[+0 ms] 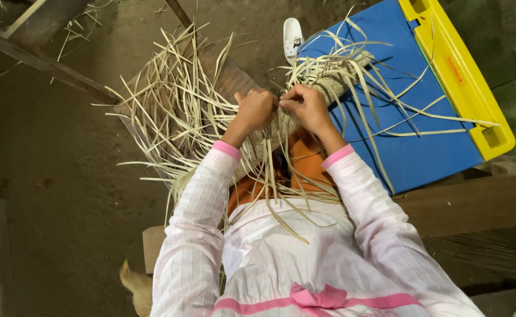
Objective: The person weaves together thin strips of dried palm fronds around a thicker central bundle by hand, repeatedly folding and tucking the strips to create a long braided structure.
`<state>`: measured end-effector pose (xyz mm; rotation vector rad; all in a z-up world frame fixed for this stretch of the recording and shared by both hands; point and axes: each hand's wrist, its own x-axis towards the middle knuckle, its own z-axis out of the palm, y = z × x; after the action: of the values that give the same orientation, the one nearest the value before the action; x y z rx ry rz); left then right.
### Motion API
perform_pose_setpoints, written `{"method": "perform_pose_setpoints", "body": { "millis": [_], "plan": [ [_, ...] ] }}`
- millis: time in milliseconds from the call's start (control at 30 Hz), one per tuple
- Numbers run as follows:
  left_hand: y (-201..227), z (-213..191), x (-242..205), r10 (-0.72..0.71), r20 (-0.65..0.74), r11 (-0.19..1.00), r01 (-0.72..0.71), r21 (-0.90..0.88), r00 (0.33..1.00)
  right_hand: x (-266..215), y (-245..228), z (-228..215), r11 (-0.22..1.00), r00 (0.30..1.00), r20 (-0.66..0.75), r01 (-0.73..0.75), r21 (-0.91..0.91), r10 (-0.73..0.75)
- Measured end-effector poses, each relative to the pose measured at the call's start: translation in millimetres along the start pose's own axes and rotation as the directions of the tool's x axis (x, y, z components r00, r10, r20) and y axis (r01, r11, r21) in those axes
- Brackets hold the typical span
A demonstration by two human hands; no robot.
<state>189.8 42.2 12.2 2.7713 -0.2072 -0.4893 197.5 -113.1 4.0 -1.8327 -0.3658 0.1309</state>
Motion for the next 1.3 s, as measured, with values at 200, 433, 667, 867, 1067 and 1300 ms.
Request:
{"method": "perform_pose_setpoints", "body": {
  "millis": [200, 433, 667, 867, 1067, 1300],
  "plan": [
    [-1, -2, 0, -0.029, 0.015, 0.999, 0.030, -0.023, 0.999, -31, 11, 13, 0.977, 0.972, -0.138, 0.173, -0.127, -0.190],
    [22, -33, -22, -0.031, 0.021, 0.980, 0.034, -0.195, 0.999, -42, 3, 26, 0.957, 0.932, -0.217, 0.282, -0.075, -0.292],
    [15, -12, -8, -0.063, -0.012, 0.993, 0.061, -0.101, 0.998, -44, -29, 2, 0.926, 0.974, -0.205, 0.164, 0.341, -0.097],
    [17, -21, -17, -0.060, -0.007, 0.983, 0.058, -0.174, 0.998, -46, -46, -1, 0.893, 0.949, -0.142, -0.203, 0.402, 0.280],
    [5, -7, -9, -0.041, -0.053, 0.958, 0.024, -0.285, 0.998, -56, -14, 17, 0.926, 0.926, -0.075, -0.375, -0.052, 0.371],
    [13, -11, -17, -0.029, -0.057, 0.959, 0.011, -0.284, 0.998, -52, 7, 27, 0.879, 0.898, -0.107, -0.440, -0.183, 0.427]
  ]
}}
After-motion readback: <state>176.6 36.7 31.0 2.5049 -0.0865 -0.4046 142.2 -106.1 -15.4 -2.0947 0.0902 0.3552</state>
